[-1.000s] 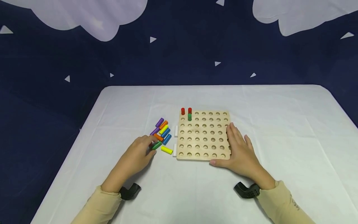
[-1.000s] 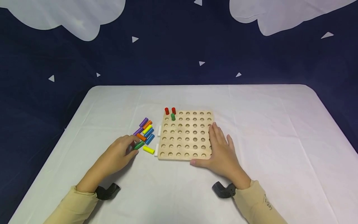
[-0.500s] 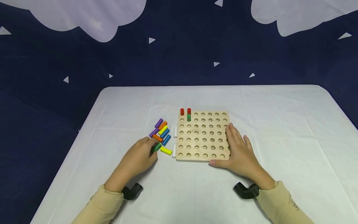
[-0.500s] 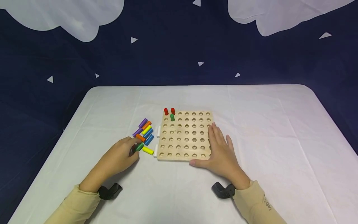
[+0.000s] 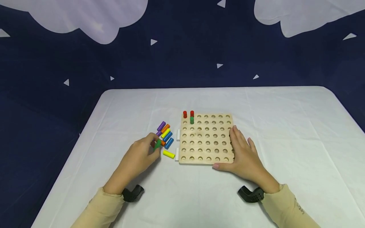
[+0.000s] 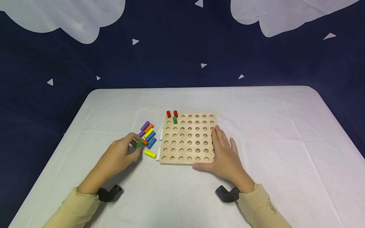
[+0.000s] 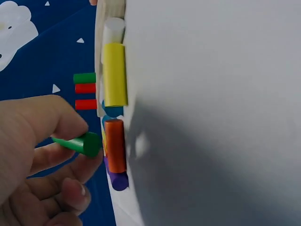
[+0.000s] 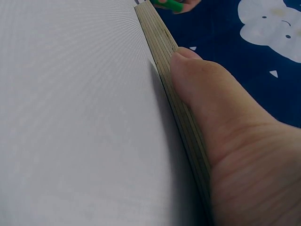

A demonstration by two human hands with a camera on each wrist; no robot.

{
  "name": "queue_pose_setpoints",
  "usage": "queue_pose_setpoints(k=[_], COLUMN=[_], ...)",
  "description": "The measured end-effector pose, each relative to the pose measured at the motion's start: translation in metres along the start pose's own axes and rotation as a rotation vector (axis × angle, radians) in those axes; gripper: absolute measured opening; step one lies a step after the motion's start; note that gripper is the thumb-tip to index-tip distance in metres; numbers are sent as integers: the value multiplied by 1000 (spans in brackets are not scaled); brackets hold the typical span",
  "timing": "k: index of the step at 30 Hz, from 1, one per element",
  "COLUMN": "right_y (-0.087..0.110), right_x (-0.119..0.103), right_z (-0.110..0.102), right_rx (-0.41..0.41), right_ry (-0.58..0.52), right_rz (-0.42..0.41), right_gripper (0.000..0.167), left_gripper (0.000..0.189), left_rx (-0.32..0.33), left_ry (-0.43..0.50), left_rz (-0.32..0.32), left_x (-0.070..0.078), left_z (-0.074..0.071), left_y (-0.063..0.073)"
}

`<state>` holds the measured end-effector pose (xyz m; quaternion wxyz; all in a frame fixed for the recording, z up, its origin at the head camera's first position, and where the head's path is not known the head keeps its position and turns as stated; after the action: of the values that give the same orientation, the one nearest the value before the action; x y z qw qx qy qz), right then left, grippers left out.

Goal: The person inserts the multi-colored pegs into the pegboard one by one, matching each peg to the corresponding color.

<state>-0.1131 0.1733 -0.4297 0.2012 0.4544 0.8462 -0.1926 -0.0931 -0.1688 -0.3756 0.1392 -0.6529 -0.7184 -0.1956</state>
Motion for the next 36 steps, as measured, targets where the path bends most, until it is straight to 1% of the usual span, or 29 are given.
queue_pose_setpoints(k=[5, 11, 17, 21, 24, 29, 33, 36], right_y=[1, 2, 3, 3, 3, 2, 1, 1], right_x=[0, 1, 1, 1, 1, 2, 3, 2], right_z=[-1, -1, -1, -1, -1, 0, 1, 0], right_rx=[-3, -6, -3, -1, 0, 6, 2, 0], right_ry=[-1, -4, -3, -4, -5, -4, -1, -1], right_rz=[7, 10, 11, 10, 8, 6, 7, 8], right_gripper=[141, 142, 142, 142, 142, 142, 143, 143], left_gripper=[28, 28, 27, 25, 24, 24, 25, 26], left_rx=[4, 25, 36, 51, 63, 56, 37, 27], left_ry=[55, 125, 174, 184, 197, 215, 190, 167], left_rz=[13, 34, 31, 31, 40, 39, 17, 14], left_x=[9, 20, 37, 48, 53, 61, 64, 65], left_z=[-4, 1, 6, 10, 13, 21, 28, 31], left_y=[-10, -26, -46, -61, -68, -78, -84, -87])
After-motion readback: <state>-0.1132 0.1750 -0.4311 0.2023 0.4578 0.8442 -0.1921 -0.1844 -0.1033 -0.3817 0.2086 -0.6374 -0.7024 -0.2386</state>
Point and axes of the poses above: each hand's wrist, its own y-axis away from the middle knuckle, its own z-axis out of the palm, x = y × z, the point moved 1 cm from there along -y, towards the middle knuckle, and after that the axes turned 14 degrees about -z, right-handed, at the moved point
